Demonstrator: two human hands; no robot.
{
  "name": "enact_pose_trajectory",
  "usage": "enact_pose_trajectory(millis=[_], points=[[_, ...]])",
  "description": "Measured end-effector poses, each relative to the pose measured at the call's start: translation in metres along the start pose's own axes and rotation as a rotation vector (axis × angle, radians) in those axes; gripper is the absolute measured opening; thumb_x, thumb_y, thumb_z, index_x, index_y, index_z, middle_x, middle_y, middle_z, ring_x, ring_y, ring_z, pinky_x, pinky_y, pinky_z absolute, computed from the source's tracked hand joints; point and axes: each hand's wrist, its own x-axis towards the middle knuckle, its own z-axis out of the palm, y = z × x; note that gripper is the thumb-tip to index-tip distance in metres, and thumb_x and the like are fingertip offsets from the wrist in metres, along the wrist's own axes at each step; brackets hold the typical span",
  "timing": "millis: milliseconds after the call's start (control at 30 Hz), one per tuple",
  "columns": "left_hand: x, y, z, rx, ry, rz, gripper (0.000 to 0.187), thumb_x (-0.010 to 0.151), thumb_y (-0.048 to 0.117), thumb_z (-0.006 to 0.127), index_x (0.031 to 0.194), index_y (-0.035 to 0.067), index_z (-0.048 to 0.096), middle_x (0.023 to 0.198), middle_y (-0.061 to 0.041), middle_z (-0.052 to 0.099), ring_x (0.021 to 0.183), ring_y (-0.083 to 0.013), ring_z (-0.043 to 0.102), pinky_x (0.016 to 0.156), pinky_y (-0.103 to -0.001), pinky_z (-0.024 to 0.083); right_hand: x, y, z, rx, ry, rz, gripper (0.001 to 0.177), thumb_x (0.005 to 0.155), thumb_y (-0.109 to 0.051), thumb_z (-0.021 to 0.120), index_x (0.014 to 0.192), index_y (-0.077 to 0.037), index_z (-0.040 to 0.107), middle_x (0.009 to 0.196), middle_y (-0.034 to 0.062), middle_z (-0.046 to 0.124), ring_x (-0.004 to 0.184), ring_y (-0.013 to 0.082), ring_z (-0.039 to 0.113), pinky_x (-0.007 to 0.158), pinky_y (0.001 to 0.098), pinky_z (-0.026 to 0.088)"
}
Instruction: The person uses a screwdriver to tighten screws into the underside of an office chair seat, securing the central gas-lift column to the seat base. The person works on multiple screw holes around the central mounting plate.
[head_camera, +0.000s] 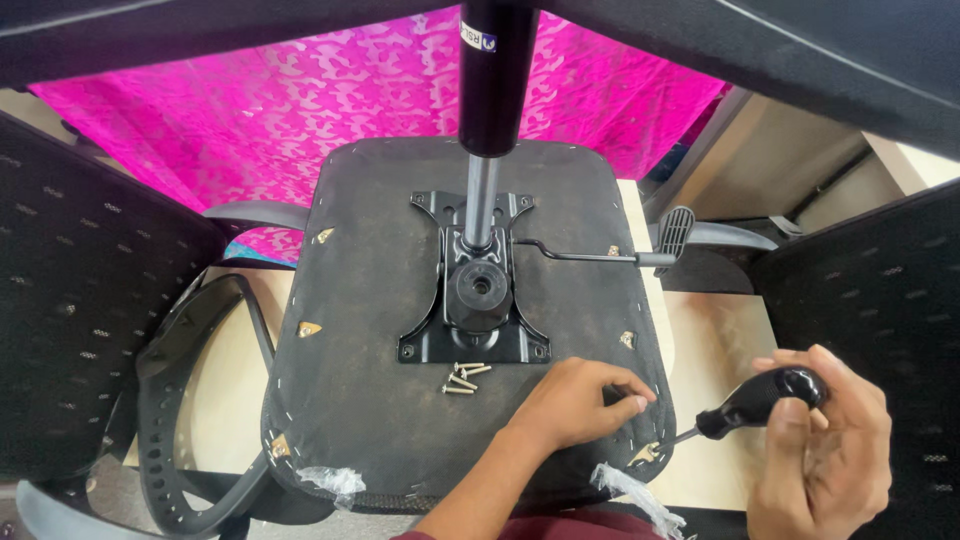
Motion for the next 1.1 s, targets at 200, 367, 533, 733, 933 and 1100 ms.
enact_pose_trajectory(millis=[200,367,533,733,933,1100], points=[[0.001,-0.001,0.001,0.002,0.016,-0.006,0.020,0.088,0.026,0.072,0.104,0.016,0.080,0.094,-0.006,0.079,0.080,-0.0225,0.076,0.079,-0.033,0.059,-0.001,0.009,-0.005,-0.088,-0.053,-0.034,0.027,0.109,-0.009,0.053,0.129,0.006,0.062,0.128,0.0196,0.064,0.115,0.0244,0.070,0.097,0.0324,0.060],[0.001,0.000,0.002,-0.009,0.045,0.005,0.020,0.088,0.026,0.072,0.103,0.015,0.080,0.094,-0.007,0.079,0.082,-0.0217,0.077,0.079,-0.033,0.060,-0.001,0.020,-0.010,-0.413,-0.080,-0.151,0.029,0.091,-0.012,0.078,0.114,0.005,0.072,0.115,0.0215,0.058,0.097,0.0280,0.068,0.082,0.0335,0.057],[0.000,0.002,0.004,-0.007,0.066,-0.019,0.020,0.087,0.026,0.072,0.103,0.015,0.080,0.093,-0.007,0.079,0.083,-0.0209,0.077,0.080,-0.032,0.060,-0.002,0.019,-0.009,-0.274,-0.080,-0.088,0.026,0.099,-0.009,0.072,0.120,0.006,0.069,0.116,0.0166,0.061,0.098,0.0243,0.069,0.083,0.0317,0.058],[0.000,0.002,0.004,0.023,0.046,-0.030,0.020,0.088,0.028,0.072,0.103,0.017,0.080,0.094,-0.006,0.079,0.079,-0.0218,0.076,0.078,-0.033,0.060,-0.003,0.010,-0.004,0.034,-0.031,0.018,0.031,0.108,-0.016,0.050,0.128,0.007,0.059,0.120,0.0111,0.064,0.104,0.0191,0.069,0.092,0.0302,0.058],[0.001,-0.002,0.002,0.029,0.017,0.000,0.019,0.088,0.029,0.072,0.102,0.019,0.081,0.094,-0.005,0.080,0.078,-0.0217,0.076,0.079,-0.033,0.060,0.002,0.007,-0.008,-0.374,-0.069,-0.192,0.021,0.105,-0.012,0.067,0.119,0.004,0.071,0.118,0.0212,0.061,0.106,0.0252,0.068,0.089,0.0315,0.057],[0.002,-0.006,0.001,0.014,-0.008,0.048,0.020,0.088,0.029,0.072,0.104,0.019,0.080,0.094,-0.005,0.079,0.082,-0.0221,0.076,0.080,-0.033,0.060,0.005,-0.001,-0.005,-0.481,-0.057,-0.094,0.028,0.091,-0.003,0.072,0.117,0.006,0.074,0.109,0.0218,0.067,0.096,0.0285,0.069,0.076,0.0362,0.055]])
